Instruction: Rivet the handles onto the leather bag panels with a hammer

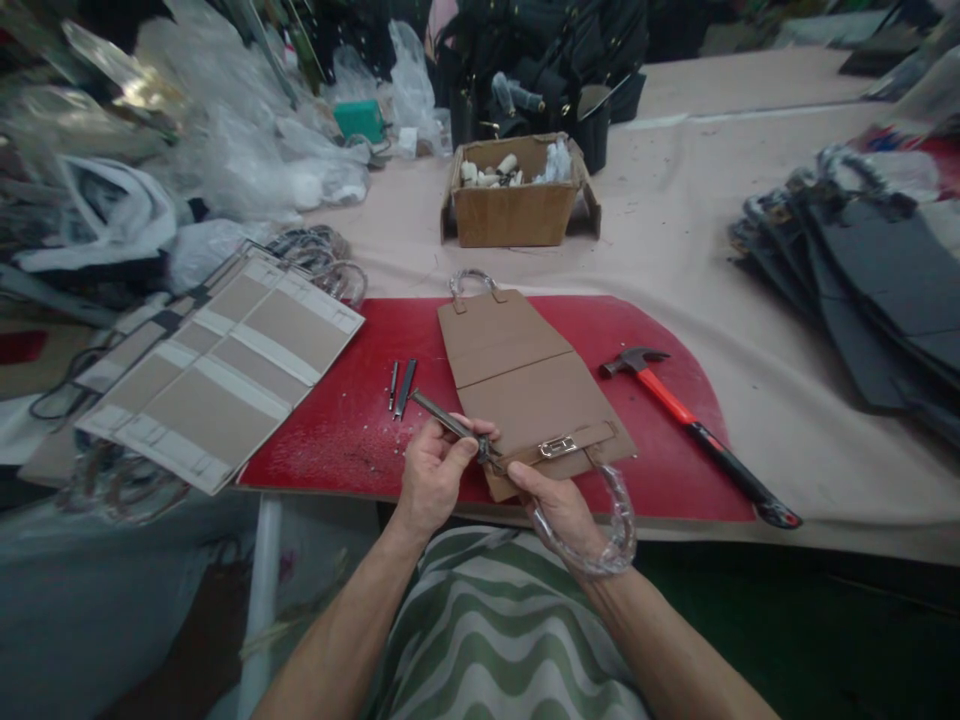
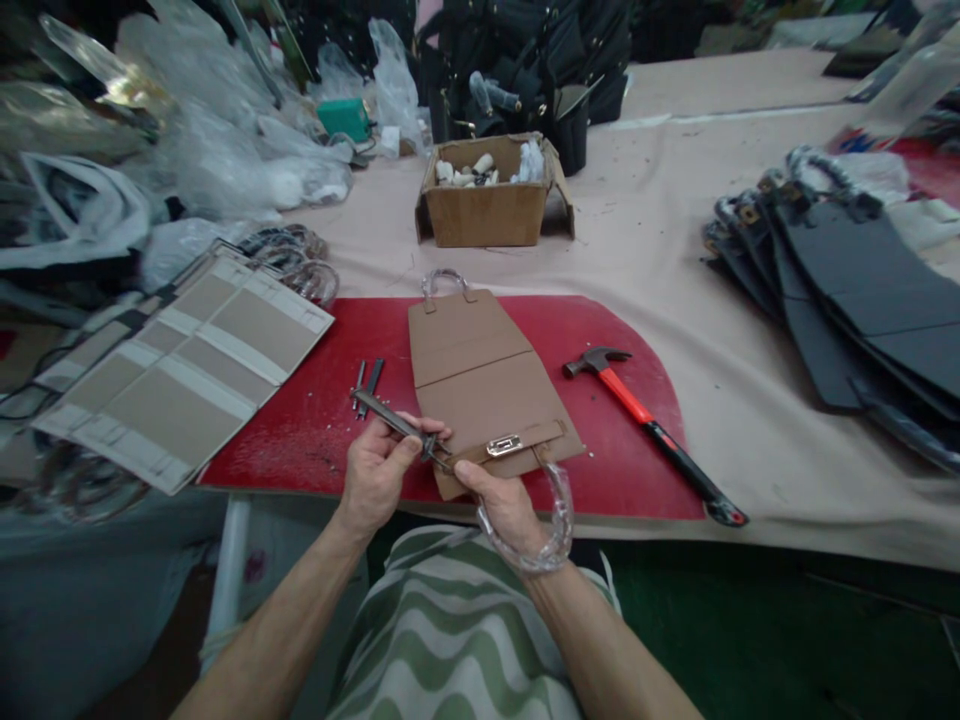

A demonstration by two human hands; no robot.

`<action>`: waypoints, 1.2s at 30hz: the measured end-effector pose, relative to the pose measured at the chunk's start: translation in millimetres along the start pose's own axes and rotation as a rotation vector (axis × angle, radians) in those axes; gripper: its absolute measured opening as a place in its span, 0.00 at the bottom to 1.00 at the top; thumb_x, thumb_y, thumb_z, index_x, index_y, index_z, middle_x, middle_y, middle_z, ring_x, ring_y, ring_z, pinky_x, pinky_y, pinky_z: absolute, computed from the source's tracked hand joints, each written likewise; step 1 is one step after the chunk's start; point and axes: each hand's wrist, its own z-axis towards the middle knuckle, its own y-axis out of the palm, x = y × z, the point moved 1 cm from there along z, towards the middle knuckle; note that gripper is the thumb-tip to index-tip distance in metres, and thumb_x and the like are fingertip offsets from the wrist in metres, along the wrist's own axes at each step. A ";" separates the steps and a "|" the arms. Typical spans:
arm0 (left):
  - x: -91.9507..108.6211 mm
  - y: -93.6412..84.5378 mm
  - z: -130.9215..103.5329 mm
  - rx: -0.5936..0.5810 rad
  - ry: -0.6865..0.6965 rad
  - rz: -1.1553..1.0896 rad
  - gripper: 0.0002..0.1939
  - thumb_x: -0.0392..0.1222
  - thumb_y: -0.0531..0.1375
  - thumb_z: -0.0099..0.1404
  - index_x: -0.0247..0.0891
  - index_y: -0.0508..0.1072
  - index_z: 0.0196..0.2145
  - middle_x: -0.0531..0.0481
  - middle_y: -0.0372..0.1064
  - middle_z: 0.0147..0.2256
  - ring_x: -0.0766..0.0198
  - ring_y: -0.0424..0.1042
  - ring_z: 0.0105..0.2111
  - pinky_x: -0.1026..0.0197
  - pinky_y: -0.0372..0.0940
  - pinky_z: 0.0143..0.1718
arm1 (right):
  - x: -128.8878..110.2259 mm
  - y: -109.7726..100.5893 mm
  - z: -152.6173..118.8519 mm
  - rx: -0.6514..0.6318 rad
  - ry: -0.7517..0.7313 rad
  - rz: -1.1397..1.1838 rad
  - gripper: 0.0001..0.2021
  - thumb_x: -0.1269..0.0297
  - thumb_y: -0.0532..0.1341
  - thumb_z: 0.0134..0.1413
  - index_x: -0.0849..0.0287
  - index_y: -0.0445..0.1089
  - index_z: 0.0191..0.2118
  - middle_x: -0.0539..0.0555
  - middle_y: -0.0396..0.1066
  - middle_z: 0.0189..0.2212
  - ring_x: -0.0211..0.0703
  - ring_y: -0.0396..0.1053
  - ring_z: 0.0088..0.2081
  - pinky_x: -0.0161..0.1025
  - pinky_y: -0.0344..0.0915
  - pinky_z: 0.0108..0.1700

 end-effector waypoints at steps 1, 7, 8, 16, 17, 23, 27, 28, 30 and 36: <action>0.6 0.7 -0.3 -0.001 -0.007 0.007 0.11 0.42 0.63 0.64 0.35 0.68 0.41 0.44 0.76 0.40 0.58 0.78 0.41 0.54 0.72 0.46 | -0.4 0.4 -0.6 -0.003 0.012 -0.007 0.21 0.61 0.70 0.49 0.58 0.74 0.50 0.54 0.71 0.53 0.50 0.65 0.57 0.50 0.51 0.66; 1.4 1.4 -1.1 0.009 -0.010 0.031 0.12 0.44 0.63 0.64 0.35 0.68 0.41 0.43 0.76 0.40 0.57 0.78 0.41 0.54 0.72 0.46 | 0.9 -0.9 -2.2 0.023 0.009 -0.043 0.22 0.59 0.70 0.48 0.58 0.74 0.50 0.54 0.72 0.53 0.50 0.66 0.57 0.50 0.53 0.65; 0.4 0.7 -1.0 0.010 -0.006 0.020 0.12 0.44 0.63 0.64 0.35 0.68 0.41 0.44 0.76 0.40 0.57 0.77 0.41 0.54 0.72 0.46 | 1.4 -1.4 -2.2 0.019 0.012 -0.044 0.22 0.59 0.70 0.49 0.58 0.74 0.51 0.55 0.71 0.53 0.50 0.65 0.57 0.50 0.53 0.65; -0.8 -1.4 -0.4 -0.010 -0.008 0.027 0.10 0.43 0.62 0.65 0.36 0.67 0.41 0.44 0.76 0.40 0.58 0.77 0.41 0.54 0.71 0.46 | 0.8 -1.3 -3.1 0.017 0.009 -0.045 0.21 0.61 0.70 0.49 0.58 0.74 0.50 0.54 0.72 0.53 0.50 0.66 0.56 0.50 0.54 0.64; 0.3 -1.1 -0.5 -0.012 -0.007 0.039 0.10 0.43 0.61 0.65 0.36 0.67 0.41 0.44 0.76 0.40 0.58 0.77 0.41 0.54 0.71 0.46 | 0.6 -0.9 -3.0 0.005 0.000 -0.039 0.21 0.61 0.70 0.49 0.57 0.74 0.51 0.54 0.72 0.53 0.50 0.66 0.56 0.50 0.54 0.64; 6.1 0.4 -2.8 -0.066 0.061 0.217 0.08 0.41 0.58 0.67 0.36 0.66 0.42 0.43 0.75 0.41 0.59 0.76 0.41 0.57 0.72 0.44 | -4.6 5.6 -6.2 0.018 0.004 -0.100 0.18 0.58 0.70 0.48 0.55 0.76 0.47 0.52 0.74 0.49 0.49 0.68 0.53 0.50 0.56 0.63; 6.0 -0.2 -3.8 -0.090 0.109 0.332 0.07 0.39 0.56 0.68 0.37 0.66 0.43 0.42 0.73 0.43 0.60 0.75 0.44 0.59 0.71 0.44 | -17.5 13.7 -10.6 0.069 -0.011 -0.209 0.20 0.57 0.71 0.45 0.55 0.76 0.46 0.52 0.74 0.49 0.49 0.69 0.51 0.47 0.60 0.59; 5.1 -0.8 -3.2 -0.090 0.109 0.343 0.07 0.39 0.56 0.67 0.37 0.66 0.43 0.42 0.73 0.44 0.60 0.75 0.44 0.59 0.70 0.44 | -20.3 14.9 -11.4 0.062 0.020 -0.225 0.20 0.56 0.71 0.44 0.56 0.76 0.44 0.53 0.75 0.46 0.49 0.71 0.48 0.46 0.64 0.55; 2.5 -2.5 -0.9 -0.085 0.085 0.337 0.08 0.39 0.56 0.67 0.37 0.66 0.43 0.42 0.73 0.44 0.60 0.75 0.44 0.59 0.70 0.44 | -23.6 15.5 -12.4 0.005 0.136 -0.240 0.19 0.53 0.70 0.43 0.59 0.77 0.39 0.55 0.78 0.36 0.48 0.74 0.37 0.45 0.69 0.43; -5.3 -6.0 5.4 -0.101 -0.005 0.258 0.06 0.39 0.56 0.66 0.36 0.65 0.41 0.43 0.73 0.41 0.60 0.76 0.41 0.58 0.70 0.44 | -24.7 9.0 -15.3 0.020 0.273 -0.270 0.15 0.53 0.70 0.40 0.64 0.75 0.24 0.54 0.73 0.20 0.40 0.68 0.23 0.36 0.65 0.28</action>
